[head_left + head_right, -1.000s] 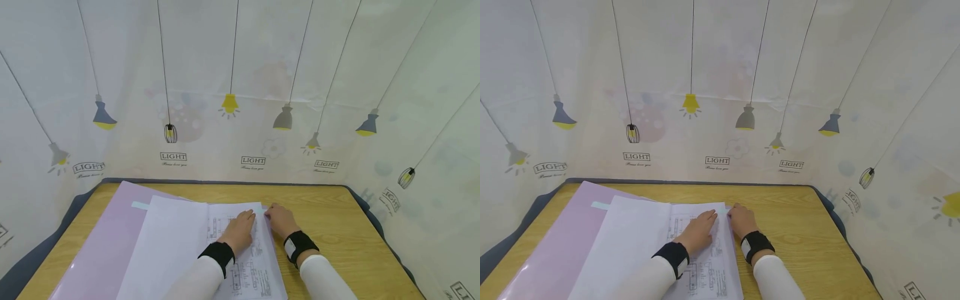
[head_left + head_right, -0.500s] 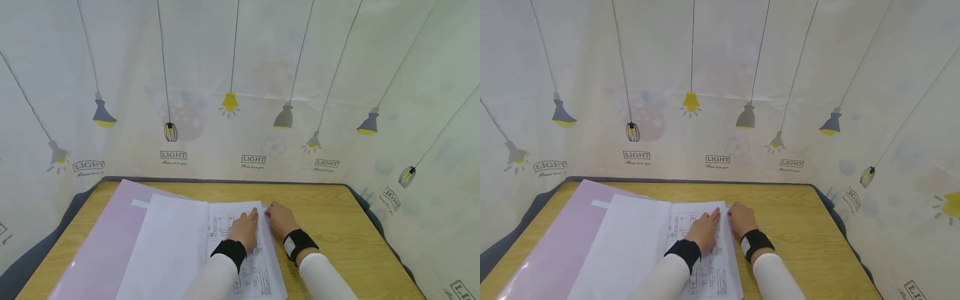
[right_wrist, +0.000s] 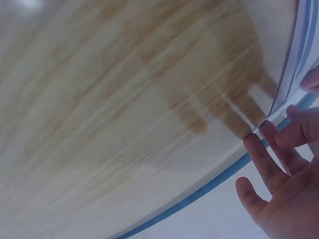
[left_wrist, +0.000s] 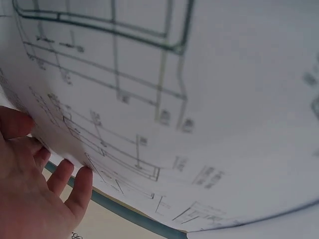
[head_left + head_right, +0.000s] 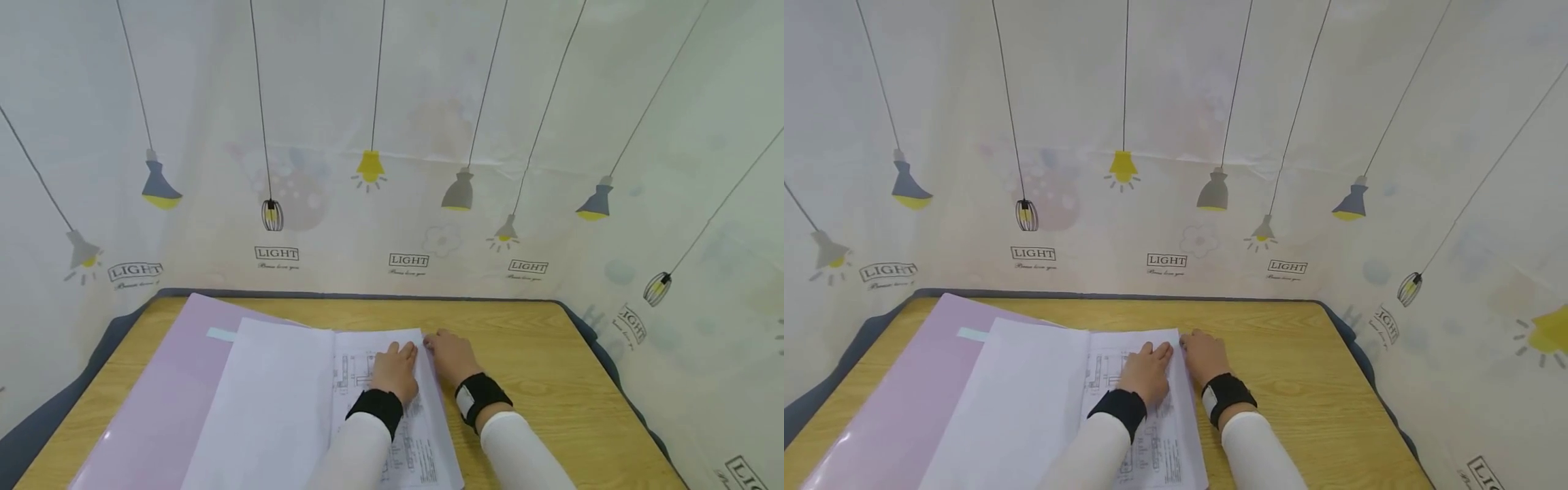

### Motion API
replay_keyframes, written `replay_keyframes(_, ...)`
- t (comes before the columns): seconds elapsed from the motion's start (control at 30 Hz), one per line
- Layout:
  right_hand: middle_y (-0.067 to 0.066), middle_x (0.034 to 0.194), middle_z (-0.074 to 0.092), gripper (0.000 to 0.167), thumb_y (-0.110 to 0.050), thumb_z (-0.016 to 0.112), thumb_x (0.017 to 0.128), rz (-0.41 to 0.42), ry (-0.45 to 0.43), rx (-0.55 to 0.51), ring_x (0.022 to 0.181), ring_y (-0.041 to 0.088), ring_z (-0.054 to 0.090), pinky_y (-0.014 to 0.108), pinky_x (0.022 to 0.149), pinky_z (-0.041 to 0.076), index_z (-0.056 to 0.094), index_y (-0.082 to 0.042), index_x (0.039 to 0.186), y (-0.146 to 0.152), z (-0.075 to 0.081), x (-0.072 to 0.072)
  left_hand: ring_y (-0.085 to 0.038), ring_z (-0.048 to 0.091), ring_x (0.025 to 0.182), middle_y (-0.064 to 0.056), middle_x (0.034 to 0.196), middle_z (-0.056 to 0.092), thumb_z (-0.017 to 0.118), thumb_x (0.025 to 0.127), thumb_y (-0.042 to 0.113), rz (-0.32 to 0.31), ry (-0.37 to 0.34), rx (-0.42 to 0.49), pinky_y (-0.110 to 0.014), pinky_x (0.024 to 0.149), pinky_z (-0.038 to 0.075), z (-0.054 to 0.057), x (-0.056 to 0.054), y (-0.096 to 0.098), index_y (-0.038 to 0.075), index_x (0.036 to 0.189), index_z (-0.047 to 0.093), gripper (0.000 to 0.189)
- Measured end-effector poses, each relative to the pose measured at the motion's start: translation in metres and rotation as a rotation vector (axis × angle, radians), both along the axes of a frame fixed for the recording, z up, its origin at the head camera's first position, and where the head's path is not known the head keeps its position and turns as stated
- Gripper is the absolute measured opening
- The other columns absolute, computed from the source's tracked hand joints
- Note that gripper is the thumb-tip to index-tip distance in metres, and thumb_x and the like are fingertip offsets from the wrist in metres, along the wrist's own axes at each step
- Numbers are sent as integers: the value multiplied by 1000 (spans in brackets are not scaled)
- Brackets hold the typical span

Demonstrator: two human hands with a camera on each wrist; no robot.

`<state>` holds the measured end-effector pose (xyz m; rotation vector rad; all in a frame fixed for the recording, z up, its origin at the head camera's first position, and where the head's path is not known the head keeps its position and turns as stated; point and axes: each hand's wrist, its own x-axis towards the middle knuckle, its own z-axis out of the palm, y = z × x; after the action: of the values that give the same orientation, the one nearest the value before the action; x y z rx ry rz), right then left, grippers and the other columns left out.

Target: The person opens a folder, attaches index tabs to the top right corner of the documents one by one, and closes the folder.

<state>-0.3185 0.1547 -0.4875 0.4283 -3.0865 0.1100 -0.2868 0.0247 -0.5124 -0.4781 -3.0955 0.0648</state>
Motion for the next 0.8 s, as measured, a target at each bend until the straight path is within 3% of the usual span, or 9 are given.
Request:
replay_keyframes(0.23,10,104,63,33,-7,54,93,40,-8,81,95,29,62,53,81,49,68,-26,117,0,-2,-1,-18,41,125,6,146,43,49,87,34,30,-21,71,-43,91,44,7,4,4,18,140,46,56)
replay_keyframes(0.37,11,103,63,24,-8,55,93,23,-4,84,92,31,63,52,81,50,71,-13,111,3,-3,-1,-18,41,125,6,145,43,49,88,33,33,-39,46,-42,90,45,15,9,4,18,140,46,55)
replay_keyframes(0.47,11,100,63,19,-9,55,92,-45,13,134,90,31,63,49,81,49,71,-3,100,6,-4,-1,-18,41,125,7,146,42,48,89,33,34,-50,36,-41,90,45,18,10,4,18,141,45,54)
replay_keyframes(0.6,12,102,63,17,-9,55,92,-119,-5,166,93,32,62,49,83,47,70,-2,95,11,-3,-1,-18,39,126,7,147,40,47,90,33,37,-55,38,-42,93,44,16,9,4,17,142,44,54)
replay_keyframes(0.8,12,103,63,18,-8,53,93,-91,-13,141,87,33,63,51,78,49,70,-5,91,15,-2,-2,-20,38,128,6,147,41,48,89,31,35,-74,80,-43,96,42,14,8,4,15,141,45,55)
